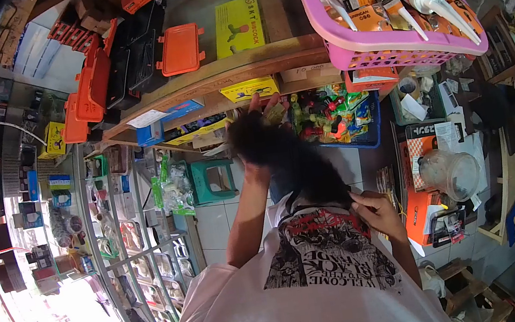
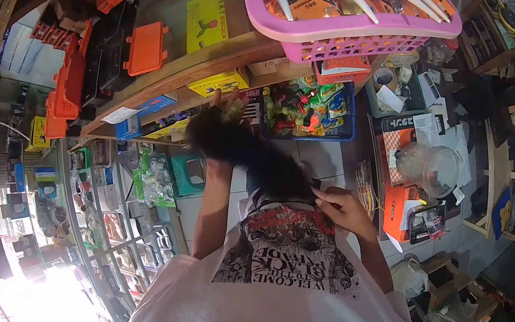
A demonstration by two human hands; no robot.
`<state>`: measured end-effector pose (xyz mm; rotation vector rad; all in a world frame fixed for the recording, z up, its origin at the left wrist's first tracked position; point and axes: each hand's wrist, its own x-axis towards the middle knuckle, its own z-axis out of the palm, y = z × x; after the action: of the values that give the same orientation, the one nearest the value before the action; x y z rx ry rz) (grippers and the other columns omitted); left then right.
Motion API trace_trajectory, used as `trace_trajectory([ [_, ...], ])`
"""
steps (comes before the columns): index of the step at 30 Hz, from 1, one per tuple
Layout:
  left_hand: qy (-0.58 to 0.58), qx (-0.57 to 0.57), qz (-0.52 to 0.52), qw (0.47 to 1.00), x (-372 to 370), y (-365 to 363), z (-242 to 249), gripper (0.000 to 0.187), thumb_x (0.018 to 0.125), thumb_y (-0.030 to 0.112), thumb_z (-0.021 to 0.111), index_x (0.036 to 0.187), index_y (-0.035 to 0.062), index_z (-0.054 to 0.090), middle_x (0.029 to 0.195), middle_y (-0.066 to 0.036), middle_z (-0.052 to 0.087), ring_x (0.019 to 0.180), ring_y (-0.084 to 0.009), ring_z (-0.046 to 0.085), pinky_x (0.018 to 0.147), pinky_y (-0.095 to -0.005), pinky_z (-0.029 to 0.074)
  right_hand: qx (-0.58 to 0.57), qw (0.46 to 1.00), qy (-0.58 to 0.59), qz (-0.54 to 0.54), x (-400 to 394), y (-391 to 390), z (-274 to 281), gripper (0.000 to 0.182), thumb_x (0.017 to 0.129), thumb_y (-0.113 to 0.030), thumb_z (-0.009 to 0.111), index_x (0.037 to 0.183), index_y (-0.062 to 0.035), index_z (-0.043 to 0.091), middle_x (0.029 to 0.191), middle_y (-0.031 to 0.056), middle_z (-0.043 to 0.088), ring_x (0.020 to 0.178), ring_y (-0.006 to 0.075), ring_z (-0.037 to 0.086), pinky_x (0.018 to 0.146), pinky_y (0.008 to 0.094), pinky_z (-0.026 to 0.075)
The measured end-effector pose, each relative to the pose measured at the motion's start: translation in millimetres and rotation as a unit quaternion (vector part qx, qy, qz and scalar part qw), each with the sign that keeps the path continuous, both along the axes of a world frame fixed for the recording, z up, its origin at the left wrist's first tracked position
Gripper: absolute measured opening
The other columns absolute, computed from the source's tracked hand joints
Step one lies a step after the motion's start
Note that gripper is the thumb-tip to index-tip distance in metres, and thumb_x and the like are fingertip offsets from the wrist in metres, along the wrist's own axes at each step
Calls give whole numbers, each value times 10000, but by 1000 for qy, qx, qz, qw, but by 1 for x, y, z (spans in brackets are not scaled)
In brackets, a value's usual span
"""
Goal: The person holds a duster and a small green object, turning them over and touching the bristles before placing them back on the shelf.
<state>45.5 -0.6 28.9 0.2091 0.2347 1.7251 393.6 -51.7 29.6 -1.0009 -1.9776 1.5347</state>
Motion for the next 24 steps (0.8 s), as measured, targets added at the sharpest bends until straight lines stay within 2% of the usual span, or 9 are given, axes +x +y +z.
trace_trajectory([
  [2,50,39,-13,998,-2,0,-9,879,928,740,373,1543,114,412,1577,-127,429,1411,-334,434,1194,-508,277,-4,999,8,-35,-4,0,1,357,947,-58,681,1304,-68,678,760,42,567,671,82,496,617,249,413],
  [6,-85,-100,51,990,4,-3,15,857,938,735,392,1585,175,347,1624,-150,343,1450,-323,392,1183,-507,309,-60,996,10,-68,-4,-7,-3,360,944,-65,688,1304,-66,677,769,44,578,677,81,501,623,252,424],
  [9,55,110,-21,992,1,-1,-2,807,962,691,359,1569,160,380,1602,-155,379,1465,-328,373,1212,-513,269,17,1000,0,11,1,4,4,361,944,-70,693,1304,-71,678,757,28,564,667,69,475,607,250,412],
  [12,-15,-23,18,999,3,-8,4,891,935,756,378,1584,148,332,1592,-190,370,1448,-375,380,1182,-534,317,-27,997,9,-76,-2,2,-1,354,941,-71,697,1295,-77,686,752,19,554,659,59,451,589,248,396],
  [14,-72,-99,56,991,6,-8,9,922,932,776,379,1601,148,288,1593,-191,367,1437,-396,387,1170,-545,333,-34,999,-3,-42,2,2,0,350,937,-71,702,1287,-87,694,737,18,547,647,56,442,578,248,384],
  [17,40,81,-18,996,3,-3,-5,855,945,706,380,1582,138,325,1572,-173,410,1441,-361,394,1175,-550,330,-21,999,-29,-36,3,5,5,349,930,-71,707,1278,-97,702,718,22,545,633,55,437,569,249,378],
  [19,38,-23,23,999,3,-5,5,838,956,693,385,1582,140,318,1588,-170,385,1445,-360,392,1179,-542,322,-10,998,-26,-61,0,7,4,348,926,-72,711,1273,-101,705,709,25,550,626,55,436,566,250,378],
  [21,-80,-53,25,995,2,-5,6,793,991,645,385,1603,154,272,1624,-155,336,1457,-347,382,1209,-505,280,-8,996,-2,-94,-6,2,-1,346,924,-75,715,1268,-103,709,705,26,558,619,55,435,562,250,378],
  [24,60,20,13,998,4,-2,0,782,977,657,368,1572,150,352,1600,-143,384,1442,-330,404,1212,-507,273,-3,999,-33,3,0,11,8,331,926,-76,713,1256,-93,714,714,30,572,614,58,439,561,253,381],
])
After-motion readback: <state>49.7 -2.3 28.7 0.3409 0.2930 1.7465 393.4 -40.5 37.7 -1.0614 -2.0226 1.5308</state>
